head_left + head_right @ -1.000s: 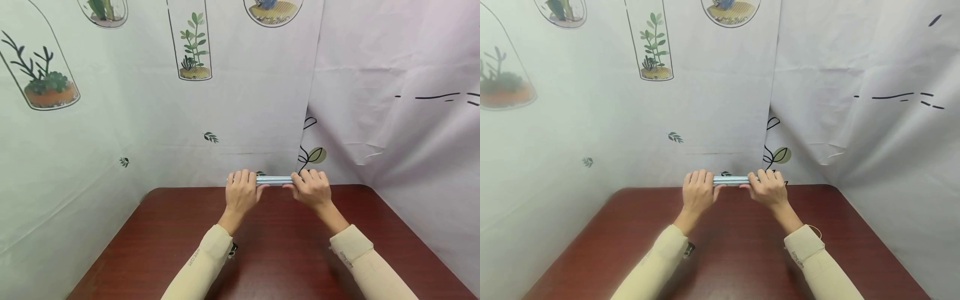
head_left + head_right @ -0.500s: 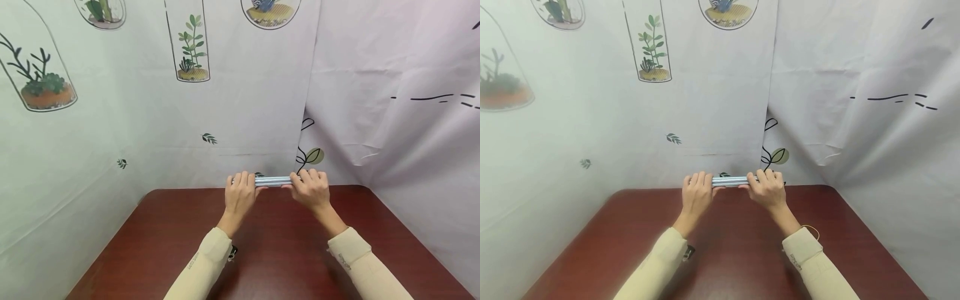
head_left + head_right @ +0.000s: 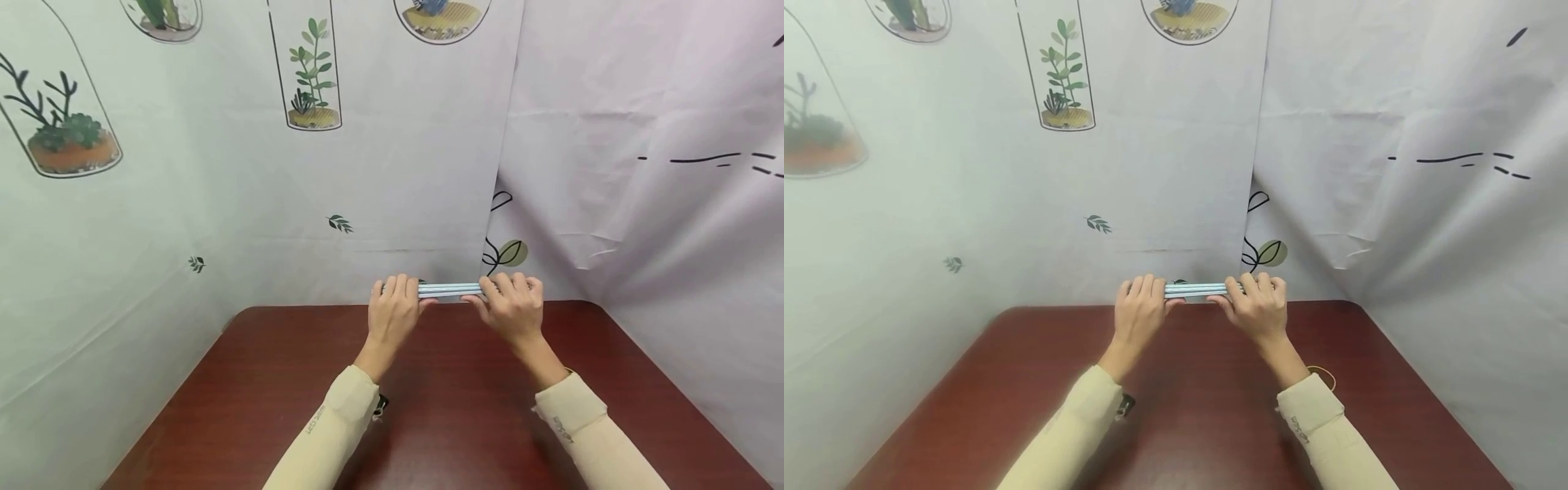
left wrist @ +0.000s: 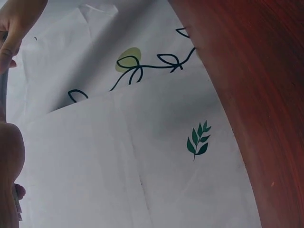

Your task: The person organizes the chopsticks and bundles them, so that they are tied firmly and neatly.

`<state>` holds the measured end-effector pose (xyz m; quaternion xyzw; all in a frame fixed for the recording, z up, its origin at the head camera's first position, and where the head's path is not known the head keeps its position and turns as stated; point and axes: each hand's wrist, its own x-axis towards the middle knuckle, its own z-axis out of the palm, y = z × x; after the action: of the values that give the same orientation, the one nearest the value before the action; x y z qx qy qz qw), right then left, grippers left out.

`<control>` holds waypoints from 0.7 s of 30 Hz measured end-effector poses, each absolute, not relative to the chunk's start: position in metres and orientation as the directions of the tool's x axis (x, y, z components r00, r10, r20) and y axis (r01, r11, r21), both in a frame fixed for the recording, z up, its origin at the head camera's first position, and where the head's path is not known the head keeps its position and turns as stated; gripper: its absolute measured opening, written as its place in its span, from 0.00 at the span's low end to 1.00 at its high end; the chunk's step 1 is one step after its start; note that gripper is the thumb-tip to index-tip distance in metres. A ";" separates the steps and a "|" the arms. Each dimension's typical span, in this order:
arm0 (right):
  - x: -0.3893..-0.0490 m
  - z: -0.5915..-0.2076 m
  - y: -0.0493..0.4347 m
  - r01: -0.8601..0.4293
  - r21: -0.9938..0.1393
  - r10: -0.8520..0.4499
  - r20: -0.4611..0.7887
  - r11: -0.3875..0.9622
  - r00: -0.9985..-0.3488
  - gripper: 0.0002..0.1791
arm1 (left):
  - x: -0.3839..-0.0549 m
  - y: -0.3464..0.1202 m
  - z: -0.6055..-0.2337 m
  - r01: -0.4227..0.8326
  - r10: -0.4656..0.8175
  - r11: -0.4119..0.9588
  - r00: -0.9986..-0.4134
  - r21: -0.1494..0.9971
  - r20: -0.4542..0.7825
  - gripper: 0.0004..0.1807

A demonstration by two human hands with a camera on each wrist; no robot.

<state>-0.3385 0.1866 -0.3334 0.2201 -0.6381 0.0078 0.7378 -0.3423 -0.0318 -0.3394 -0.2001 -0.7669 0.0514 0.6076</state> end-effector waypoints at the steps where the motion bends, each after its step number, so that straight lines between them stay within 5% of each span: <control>1: -0.339 -0.333 0.186 -0.296 0.308 -0.262 0.947 0.904 0.185 0.30 | -0.342 -0.032 -0.339 0.249 0.369 0.914 -0.181 -0.321 0.912 0.29; 9: -0.341 -0.336 0.184 -0.319 0.289 -0.243 0.954 0.903 0.175 0.29 | -0.343 -0.034 -0.337 0.244 0.373 0.913 -0.167 -0.328 0.913 0.30; 21: -0.348 -0.342 0.187 -0.321 0.320 -0.259 0.941 0.891 0.219 0.31 | -0.342 -0.032 -0.343 0.253 0.376 0.914 -0.227 -0.318 0.898 0.31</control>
<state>-0.3477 0.1869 -0.3421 0.2321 -0.6247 0.0209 0.7453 -0.3419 -0.0321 -0.3426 -0.2010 -0.7816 0.0524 0.5882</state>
